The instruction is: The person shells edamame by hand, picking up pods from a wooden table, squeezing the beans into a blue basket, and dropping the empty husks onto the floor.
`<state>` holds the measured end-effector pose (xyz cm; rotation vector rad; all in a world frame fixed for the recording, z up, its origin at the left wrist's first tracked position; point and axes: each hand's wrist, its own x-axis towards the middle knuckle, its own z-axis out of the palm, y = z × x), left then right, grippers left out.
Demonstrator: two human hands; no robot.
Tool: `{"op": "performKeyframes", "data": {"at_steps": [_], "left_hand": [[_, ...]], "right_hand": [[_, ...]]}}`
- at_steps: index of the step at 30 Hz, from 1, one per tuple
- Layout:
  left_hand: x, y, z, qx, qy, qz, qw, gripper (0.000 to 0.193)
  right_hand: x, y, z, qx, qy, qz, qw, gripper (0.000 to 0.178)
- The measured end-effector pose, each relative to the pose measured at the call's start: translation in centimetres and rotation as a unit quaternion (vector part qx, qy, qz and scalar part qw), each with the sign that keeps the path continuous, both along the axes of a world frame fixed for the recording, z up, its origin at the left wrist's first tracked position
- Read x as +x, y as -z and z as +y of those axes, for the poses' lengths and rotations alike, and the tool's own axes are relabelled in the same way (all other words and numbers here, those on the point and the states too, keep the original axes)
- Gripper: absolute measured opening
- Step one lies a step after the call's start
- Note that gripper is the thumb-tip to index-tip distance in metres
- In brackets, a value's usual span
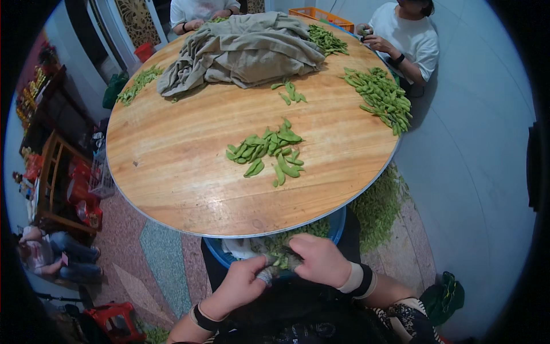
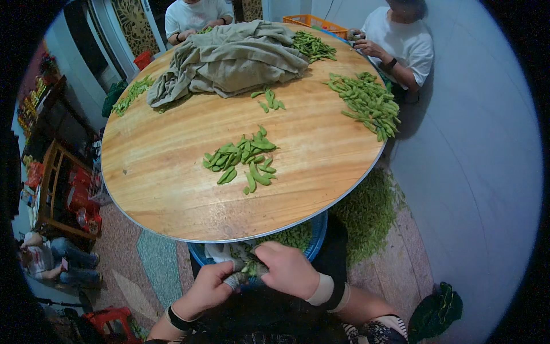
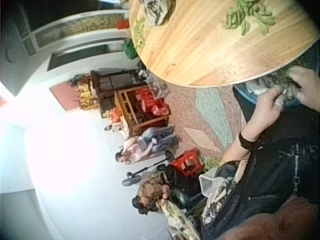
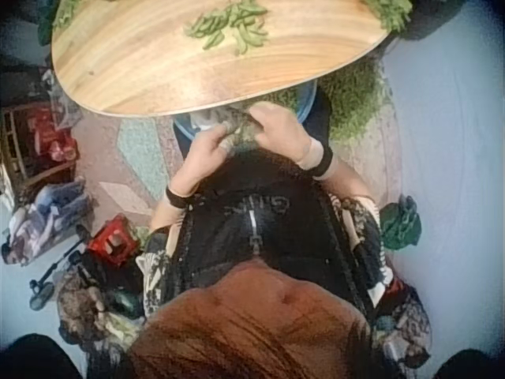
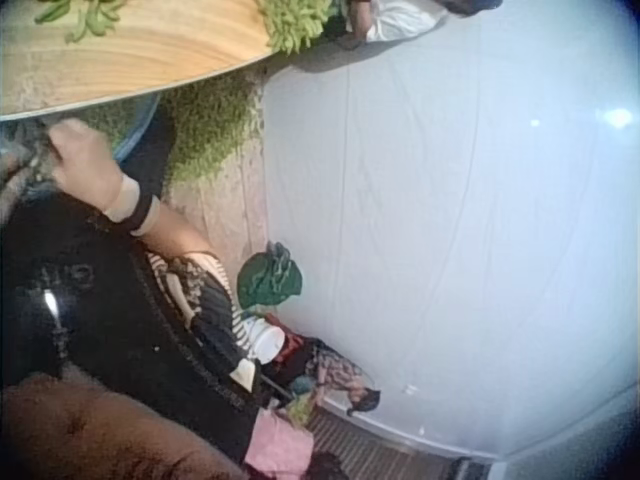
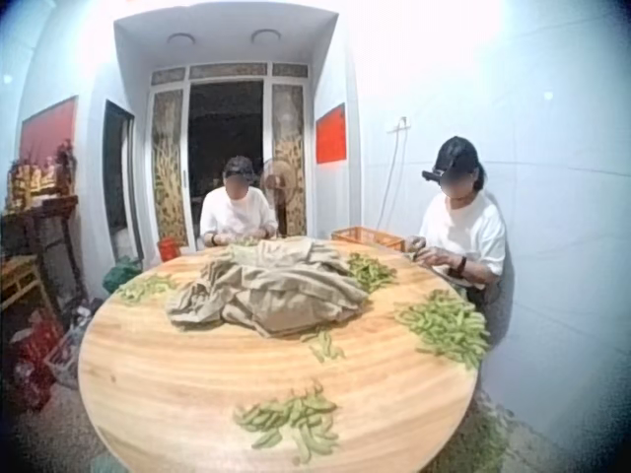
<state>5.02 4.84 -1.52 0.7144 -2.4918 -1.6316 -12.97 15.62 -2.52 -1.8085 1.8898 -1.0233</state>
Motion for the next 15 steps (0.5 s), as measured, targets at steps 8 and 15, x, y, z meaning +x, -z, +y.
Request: {"op": "performKeyframes", "data": {"at_steps": [8,15], "left_hand": [[-0.2,0.0,-0.4,-0.058,-0.006,0.016,0.998,0.014],[0.5,-1.1,-1.4,0.422,0.016,0.041,0.905,0.012]], "right_hand": [[0.2,-0.3,0.9,0.078,0.011,0.011,0.997,0.027],[-0.8,-0.7,0.4,0.292,-0.082,-0.499,0.812,0.020]]}}
